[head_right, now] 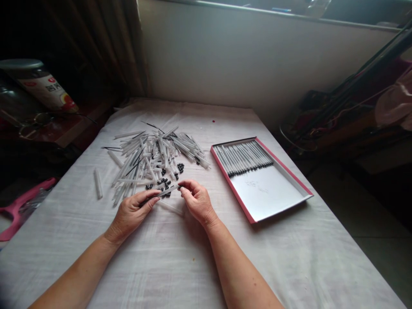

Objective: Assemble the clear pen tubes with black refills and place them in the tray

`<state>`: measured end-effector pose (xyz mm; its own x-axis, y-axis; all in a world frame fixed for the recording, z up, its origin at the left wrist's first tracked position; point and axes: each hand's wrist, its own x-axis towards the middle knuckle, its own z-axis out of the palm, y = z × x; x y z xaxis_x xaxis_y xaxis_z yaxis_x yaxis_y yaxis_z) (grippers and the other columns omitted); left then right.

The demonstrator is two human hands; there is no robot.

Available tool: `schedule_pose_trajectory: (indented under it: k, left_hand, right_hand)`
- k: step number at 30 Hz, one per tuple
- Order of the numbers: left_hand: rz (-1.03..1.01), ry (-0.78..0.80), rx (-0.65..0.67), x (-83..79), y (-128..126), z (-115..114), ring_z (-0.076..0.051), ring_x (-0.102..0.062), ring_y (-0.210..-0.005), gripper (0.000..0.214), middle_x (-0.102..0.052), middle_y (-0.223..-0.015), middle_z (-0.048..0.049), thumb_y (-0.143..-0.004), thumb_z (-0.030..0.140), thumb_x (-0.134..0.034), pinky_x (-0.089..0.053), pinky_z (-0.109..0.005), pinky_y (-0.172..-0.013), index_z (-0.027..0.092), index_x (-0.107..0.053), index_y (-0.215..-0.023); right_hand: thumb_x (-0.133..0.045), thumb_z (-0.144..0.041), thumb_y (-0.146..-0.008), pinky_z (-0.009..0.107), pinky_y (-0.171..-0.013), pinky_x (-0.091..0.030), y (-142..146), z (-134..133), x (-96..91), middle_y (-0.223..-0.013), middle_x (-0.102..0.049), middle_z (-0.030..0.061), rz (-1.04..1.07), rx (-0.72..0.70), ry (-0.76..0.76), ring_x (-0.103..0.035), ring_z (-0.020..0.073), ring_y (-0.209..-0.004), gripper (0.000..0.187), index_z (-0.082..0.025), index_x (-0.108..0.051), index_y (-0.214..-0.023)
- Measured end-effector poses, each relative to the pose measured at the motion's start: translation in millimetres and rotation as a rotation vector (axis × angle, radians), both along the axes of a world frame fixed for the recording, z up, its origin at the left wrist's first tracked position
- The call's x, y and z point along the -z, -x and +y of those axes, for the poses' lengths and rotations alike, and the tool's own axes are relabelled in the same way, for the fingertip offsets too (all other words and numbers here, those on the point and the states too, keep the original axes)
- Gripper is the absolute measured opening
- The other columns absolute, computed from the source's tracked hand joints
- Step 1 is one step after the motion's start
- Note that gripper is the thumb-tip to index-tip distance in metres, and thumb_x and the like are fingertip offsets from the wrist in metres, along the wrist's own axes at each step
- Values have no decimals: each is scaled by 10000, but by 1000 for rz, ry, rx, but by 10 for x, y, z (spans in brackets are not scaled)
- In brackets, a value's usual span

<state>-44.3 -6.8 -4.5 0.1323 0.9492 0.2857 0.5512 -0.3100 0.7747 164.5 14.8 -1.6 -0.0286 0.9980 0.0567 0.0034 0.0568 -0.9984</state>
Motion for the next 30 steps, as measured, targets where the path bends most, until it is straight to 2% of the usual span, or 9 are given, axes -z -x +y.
schedule_pose_trajectory:
  k: [10, 22, 26, 30]
  left_hand:
    - [1, 11, 2, -19, -8, -6, -202, -726, -855, 245, -773, -951, -60, -848, 350, -607, -574, -298, -822, 203, -744, -989]
    - [15, 23, 1, -24, -4, -6, -205, -726, -872, 238, -773, -967, -58, -848, 340, -606, -572, -302, -823, 211, -743, -994]
    - [16, 14, 5, -12, -2, -3, -204, -724, -881, 236, -770, -980, -58, -855, 341, -604, -568, -305, -837, 214, -742, -998]
    - [26, -6, 22, -4, 6, -3, -204, -724, -883, 232, -770, -981, -59, -858, 329, -607, -570, -302, -829, 213, -742, -1006]
  right_hand:
    - [-637, -332, -740, 284, -644, -519, -1, -17, -53, -812, -711, 35, 32, 8, 24, -617, 144, -658, 209, -200, -699, -890]
    - [-653, -373, -745, 211, -444, -422, 27, -20, -54, -763, -715, 44, 103, 0, 104, -607, 130, -583, 260, -180, -691, -916]
    - [-635, -355, -771, 249, -528, -500, 10, -27, -22, -779, -720, 42, 51, -12, 36, -632, 145, -622, 226, -194, -703, -915]
    - [-611, -297, -815, 304, -679, -542, -65, -41, -8, -866, -734, 48, -127, -21, -130, -656, 161, -695, 192, -220, -725, -949]
